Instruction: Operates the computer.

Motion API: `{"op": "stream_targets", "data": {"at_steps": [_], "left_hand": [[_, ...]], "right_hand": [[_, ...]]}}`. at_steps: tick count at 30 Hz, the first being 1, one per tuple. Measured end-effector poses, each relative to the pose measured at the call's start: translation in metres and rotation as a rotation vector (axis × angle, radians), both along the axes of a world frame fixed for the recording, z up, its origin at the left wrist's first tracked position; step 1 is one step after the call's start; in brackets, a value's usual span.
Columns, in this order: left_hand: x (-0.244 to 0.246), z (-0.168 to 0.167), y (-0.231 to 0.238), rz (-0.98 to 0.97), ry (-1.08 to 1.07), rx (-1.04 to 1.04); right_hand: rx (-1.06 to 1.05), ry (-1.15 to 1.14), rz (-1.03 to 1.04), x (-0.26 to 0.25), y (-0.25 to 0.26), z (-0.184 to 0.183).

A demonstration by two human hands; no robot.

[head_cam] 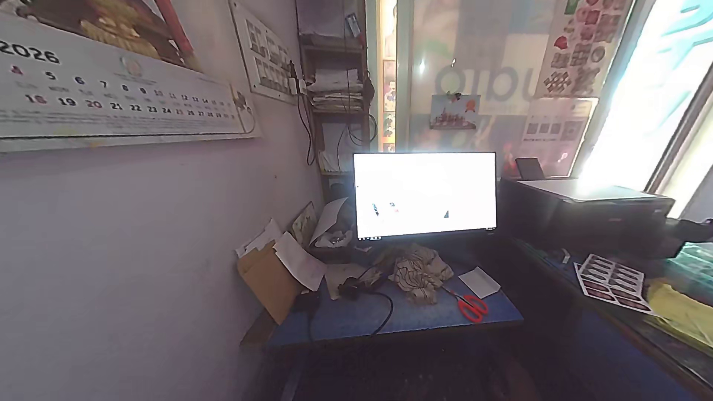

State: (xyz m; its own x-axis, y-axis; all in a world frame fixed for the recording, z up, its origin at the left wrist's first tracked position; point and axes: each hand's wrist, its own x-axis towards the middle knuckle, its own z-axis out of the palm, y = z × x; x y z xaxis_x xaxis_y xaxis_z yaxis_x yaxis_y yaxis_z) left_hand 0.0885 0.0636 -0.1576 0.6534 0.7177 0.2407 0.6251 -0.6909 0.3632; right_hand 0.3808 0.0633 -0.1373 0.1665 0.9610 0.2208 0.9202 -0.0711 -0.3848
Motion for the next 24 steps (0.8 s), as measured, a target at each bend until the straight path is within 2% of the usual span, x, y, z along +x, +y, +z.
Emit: {"op": "stream_targets", "data": {"at_steps": [2, 5, 24], "left_hand": [[0.001, -0.007, 0.0, 0.023, -0.027, 0.008], [0.0, -0.003, 0.0, 0.04, -0.04, -0.053], [0.0, -0.001, 0.003, 0.025, 0.0, -0.053]], "right_hand": [[0.002, -0.006, -0.009, 0.002, 0.001, -0.004], [-0.011, 0.011, -0.019, -0.001, -0.001, 0.001], [-0.027, -0.011, -0.02, -0.003, -0.001, 0.006]]}}
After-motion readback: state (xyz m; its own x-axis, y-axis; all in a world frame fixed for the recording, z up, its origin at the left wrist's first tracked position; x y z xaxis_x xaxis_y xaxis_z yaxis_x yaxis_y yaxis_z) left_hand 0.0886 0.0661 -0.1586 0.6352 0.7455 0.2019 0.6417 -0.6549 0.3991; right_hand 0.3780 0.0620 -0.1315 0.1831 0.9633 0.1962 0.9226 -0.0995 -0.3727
